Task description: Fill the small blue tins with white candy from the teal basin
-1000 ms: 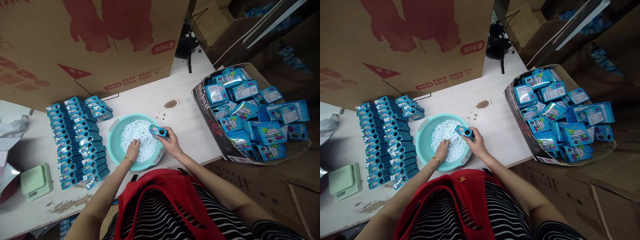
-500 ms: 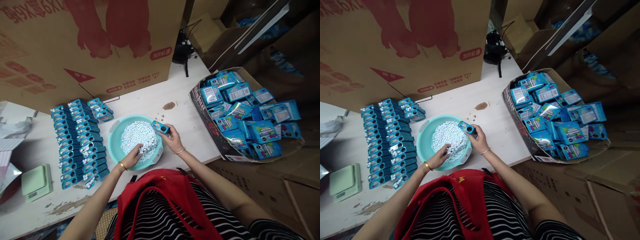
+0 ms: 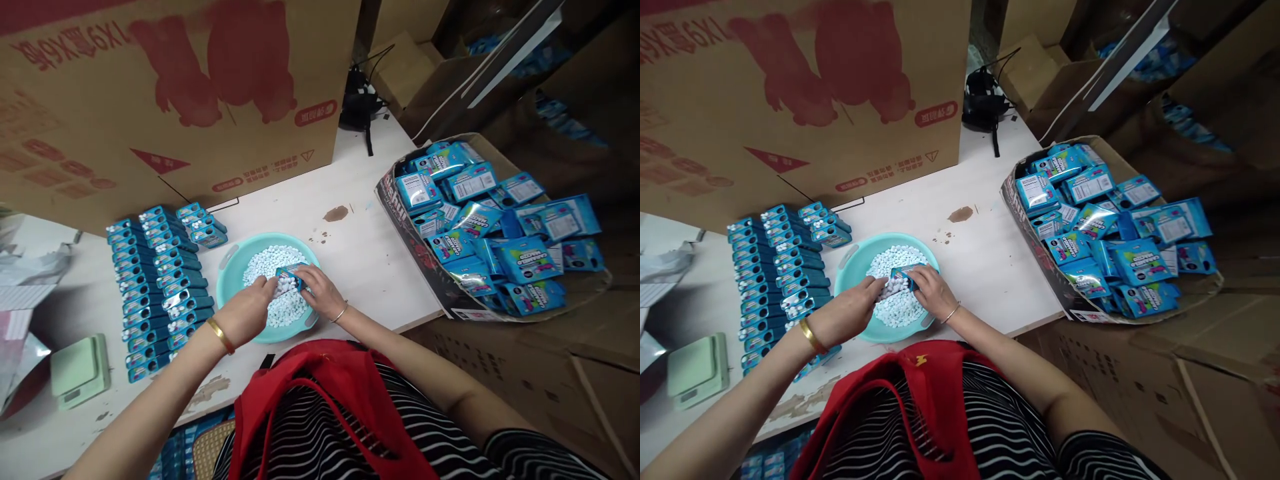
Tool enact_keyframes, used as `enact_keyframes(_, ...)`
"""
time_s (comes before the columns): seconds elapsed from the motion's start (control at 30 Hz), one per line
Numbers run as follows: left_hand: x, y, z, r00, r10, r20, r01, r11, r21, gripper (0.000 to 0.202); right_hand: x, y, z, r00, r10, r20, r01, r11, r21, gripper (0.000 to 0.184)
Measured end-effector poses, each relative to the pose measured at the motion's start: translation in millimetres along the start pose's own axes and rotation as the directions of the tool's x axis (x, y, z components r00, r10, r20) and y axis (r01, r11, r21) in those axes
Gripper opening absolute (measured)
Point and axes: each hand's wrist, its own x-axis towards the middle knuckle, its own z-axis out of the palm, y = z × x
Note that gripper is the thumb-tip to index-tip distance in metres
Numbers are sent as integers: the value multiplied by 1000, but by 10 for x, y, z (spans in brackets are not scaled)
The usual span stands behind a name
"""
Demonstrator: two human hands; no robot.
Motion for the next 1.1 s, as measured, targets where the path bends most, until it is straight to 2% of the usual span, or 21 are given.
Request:
enact_keyframes(0.1,-11,250,-98,998,-65,2,63,977,202,59,-10,-4,51,1000,6,15,-6,1000,21,54)
enact_keyframes(0.23,-63,445,-203,998,-65,-28,70,936,344,48,-18,24,101,999,38,10,-39,998,44,52)
enact_keyframes(0.3,-114,400,-239,998,-66,-22,69,936,345,40,-18,52,116,998,56,14,-57,997,51,51)
enact_keyframes(0.4,-133,91,-173,991,-105,-79,121,965,233,37,-10,100,115,995,100,10,-100,992,75,49)
enact_keyframes(0.47,-30,-233,21,968,-183,-171,202,974,104,39,7,125,94,990,138,-7,-136,985,105,47)
enact_keyframes(0.53,193,-561,337,925,-283,-252,288,957,-20,38,37,139,55,985,171,-31,-165,977,136,44)
enact_keyframes(0.57,339,-698,523,916,-311,-254,305,950,-62,39,56,141,31,982,185,-42,-177,973,149,43)
enact_keyframes(0.67,798,-915,1071,906,-334,-261,306,941,-144,43,122,131,-55,971,227,-74,-212,962,173,39)
enact_keyframes(0.77,1082,-844,1477,931,-267,-248,224,957,-187,44,178,112,-144,955,277,-102,-256,950,180,35)
enact_keyframes(0.87,1092,-641,1742,965,-149,-214,93,964,-250,47,199,105,-215,936,331,-120,-306,933,189,32)
enact_keyframes(1.0,879,-450,1932,987,-22,-157,-38,929,-369,46,187,126,-253,915,380,-135,-347,913,213,27)
enact_keyframes(1.1,724,-424,1928,992,35,-117,-86,881,-465,41,174,143,-250,911,391,-136,-355,907,228,27)
